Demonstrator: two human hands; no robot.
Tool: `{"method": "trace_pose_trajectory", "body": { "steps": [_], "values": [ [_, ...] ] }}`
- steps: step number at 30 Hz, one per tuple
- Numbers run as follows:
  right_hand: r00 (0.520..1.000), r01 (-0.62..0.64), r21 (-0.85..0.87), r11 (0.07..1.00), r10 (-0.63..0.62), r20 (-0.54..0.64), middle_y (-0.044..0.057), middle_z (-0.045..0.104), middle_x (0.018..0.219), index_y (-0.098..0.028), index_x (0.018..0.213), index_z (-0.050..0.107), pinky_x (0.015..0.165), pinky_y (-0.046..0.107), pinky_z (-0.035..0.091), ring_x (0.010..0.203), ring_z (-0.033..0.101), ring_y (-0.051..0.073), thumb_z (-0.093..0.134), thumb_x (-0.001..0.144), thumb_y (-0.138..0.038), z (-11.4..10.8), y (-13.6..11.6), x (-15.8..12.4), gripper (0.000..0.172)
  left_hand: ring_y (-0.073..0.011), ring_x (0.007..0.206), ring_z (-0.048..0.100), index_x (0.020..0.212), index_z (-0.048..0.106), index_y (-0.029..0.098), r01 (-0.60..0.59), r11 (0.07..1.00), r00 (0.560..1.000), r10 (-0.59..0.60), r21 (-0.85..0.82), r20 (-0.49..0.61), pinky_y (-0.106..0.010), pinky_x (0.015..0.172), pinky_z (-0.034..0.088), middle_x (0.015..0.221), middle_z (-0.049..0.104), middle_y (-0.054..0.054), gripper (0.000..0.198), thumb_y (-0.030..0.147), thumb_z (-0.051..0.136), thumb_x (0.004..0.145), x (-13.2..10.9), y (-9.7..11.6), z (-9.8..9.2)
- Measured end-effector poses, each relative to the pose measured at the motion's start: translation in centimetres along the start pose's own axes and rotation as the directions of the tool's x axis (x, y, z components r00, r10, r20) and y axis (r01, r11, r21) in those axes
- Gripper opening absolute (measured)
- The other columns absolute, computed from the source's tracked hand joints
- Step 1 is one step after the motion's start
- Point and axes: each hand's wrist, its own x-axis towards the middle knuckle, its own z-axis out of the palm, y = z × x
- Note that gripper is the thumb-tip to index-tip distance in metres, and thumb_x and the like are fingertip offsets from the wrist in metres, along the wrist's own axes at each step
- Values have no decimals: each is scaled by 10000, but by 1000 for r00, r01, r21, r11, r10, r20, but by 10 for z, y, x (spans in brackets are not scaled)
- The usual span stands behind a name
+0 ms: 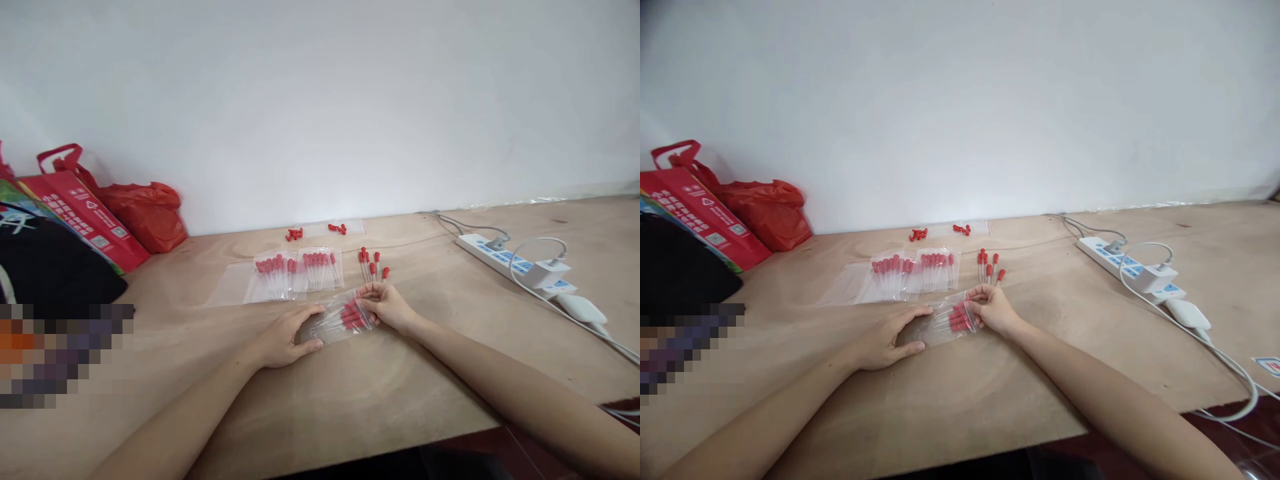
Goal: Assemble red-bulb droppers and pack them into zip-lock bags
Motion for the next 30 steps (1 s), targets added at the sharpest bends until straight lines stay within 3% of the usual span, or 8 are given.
{"method": "trace_pose_trajectory", "body": {
  "steps": [6, 9, 12, 16, 20, 24, 27, 30],
  "values": [
    [990, 105, -247, 963, -78, 116, 10, 590, 531, -139, 693, 601, 366, 199, 362, 393, 478, 88, 554, 684, -371, -5, 3, 6, 236, -208, 1155, 411, 1218, 369, 228, -25, 1000, 1000, 25, 0, -10, -390, 971, 336, 1268, 444, -55, 489, 410, 503, 784, 0, 0, 0],
    [963, 176, -485, 857, -253, -97, 29, 620, 647, -149, 716, 606, 458, 213, 385, 505, 519, 107, 534, 690, -337, -30, -7, 19, 203, -210, 1166, 401, 1216, 387, 235, -51, 999, 999, 51, 2, -12, -390, 977, 329, 1267, 448, -49, 474, 399, 503, 787, 1, -1, 1],
    [873, -10, -722, 692, -346, -344, 68, 628, 749, -146, 723, 594, 554, 232, 387, 673, 558, 154, 533, 685, -329, -60, -15, 36, 197, -215, 1191, 374, 1221, 410, 272, -71, 997, 997, 71, 15, 19, -397, 987, 314, 1301, 410, -34, 442, 392, 483, 802, 1, -2, 0],
    [902, -190, -791, 581, -214, -374, 78, 621, 702, -154, 653, 588, 497, 236, 344, 619, 550, 163, 557, 656, -429, -77, -13, 51, 276, -216, 1199, 365, 1217, 429, 317, -64, 998, 996, 62, 27, 57, -398, 982, 317, 1329, 370, -21, 409, 393, 461, 816, 2, -2, 0],
    [913, -264, -721, 641, -76, -402, 15, 537, 495, -175, 531, 560, 408, 218, 267, 432, 462, 110, 562, 653, -435, -72, -9, 52, 287, -208, 1199, 364, 1217, 430, 310, -72, 997, 997, 70, 26, 44, -392, 988, 313, 1323, 376, -25, 416, 392, 470, 812, 2, -3, 0],
    [893, -241, -416, 877, 33, -448, -29, 402, 360, -165, 475, 516, 357, 206, 184, 336, 335, 72, 621, 628, -322, -71, -10, 52, 243, -202, 1192, 375, 1207, 439, 290, -70, 997, 997, 69, 21, 37, -385, 984, 321, 1316, 386, -35, 414, 392, 477, 807, 2, -3, 1],
    [904, -179, -228, 957, 68, -422, -44, 390, 376, -163, 524, 490, 336, 195, 169, 323, 286, 52, 588, 669, -263, -75, -14, 50, 202, -202, 1186, 382, 1192, 450, 286, -68, 998, 997, 67, 15, 32, -384, 981, 325, 1315, 389, -33, 401, 392, 479, 806, 2, -1, 0],
    [919, -105, -127, 986, 47, -392, -25, 495, 516, -165, 665, 497, 343, 173, 244, 360, 337, 40, 528, 712, -214, -80, -19, 46, 75, -208, 1193, 370, 1204, 428, 272, -59, 998, 998, 58, 16, 29, -393, 987, 315, 1311, 397, -36, 422, 396, 480, 804, 2, -1, 0]
  ]
}}
